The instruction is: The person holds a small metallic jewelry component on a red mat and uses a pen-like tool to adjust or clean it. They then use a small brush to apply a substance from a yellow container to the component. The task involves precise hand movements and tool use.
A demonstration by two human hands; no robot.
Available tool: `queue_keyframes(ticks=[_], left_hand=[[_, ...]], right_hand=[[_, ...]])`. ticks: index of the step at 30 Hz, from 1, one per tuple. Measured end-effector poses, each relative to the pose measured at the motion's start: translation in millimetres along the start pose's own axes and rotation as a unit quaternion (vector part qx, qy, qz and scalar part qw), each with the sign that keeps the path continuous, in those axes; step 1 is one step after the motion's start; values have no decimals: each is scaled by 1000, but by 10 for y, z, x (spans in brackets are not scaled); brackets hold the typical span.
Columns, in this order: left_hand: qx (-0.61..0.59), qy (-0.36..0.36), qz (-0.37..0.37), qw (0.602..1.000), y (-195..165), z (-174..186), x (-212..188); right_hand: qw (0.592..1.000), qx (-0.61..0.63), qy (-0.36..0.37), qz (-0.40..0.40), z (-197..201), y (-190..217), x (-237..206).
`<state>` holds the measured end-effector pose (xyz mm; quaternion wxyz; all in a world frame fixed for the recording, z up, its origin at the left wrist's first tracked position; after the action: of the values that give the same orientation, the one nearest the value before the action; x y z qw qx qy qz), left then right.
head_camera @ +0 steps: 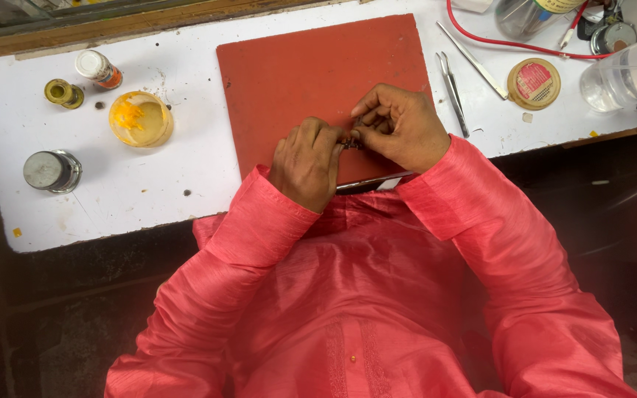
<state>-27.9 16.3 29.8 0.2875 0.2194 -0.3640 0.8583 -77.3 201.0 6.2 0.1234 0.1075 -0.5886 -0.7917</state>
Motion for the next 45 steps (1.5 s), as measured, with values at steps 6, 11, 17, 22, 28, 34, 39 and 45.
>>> queue_keyframes(ticks=[6, 11, 17, 22, 28, 34, 39, 45], left_hand=[[2, 6, 3, 1000, 3, -2, 4], [-1, 8, 2, 1000, -15, 19, 15], [-7, 11, 8, 1000, -3, 17, 15], [-7, 3, 2, 1000, -5, 29, 9], [-6, 1, 4, 1000, 7, 9, 10], [-1, 6, 3, 1000, 26, -11, 1], [-5, 2, 2, 1000, 20, -3, 9], [-11, 5, 5, 1000, 12, 8, 4]], right_hand=[[999, -35, 28, -13, 15, 39, 76], [999, -23, 48, -7, 9, 28, 104], [998, 53, 15, 5, 16, -9, 13], [996, 60, -59, 1, -2, -31, -118], [997, 39, -57, 16, -13, -36, -138], [997, 35, -60, 36, -28, -26, -144], [998, 11, -59, 15, -10, -32, -116], [999, 30, -35, 0, 8, -59, -79]])
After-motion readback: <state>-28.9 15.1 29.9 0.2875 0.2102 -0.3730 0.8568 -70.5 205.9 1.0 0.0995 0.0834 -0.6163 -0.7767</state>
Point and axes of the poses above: each hand's wrist, its own x-axis towards the middle knuckle, its own z-axis out of the back of the hand, y = z × x, the point moved 4 cm from there along x, towards the middle knuckle, and after that the axes turned 2 degrees about -z, right-handed, at the moved point
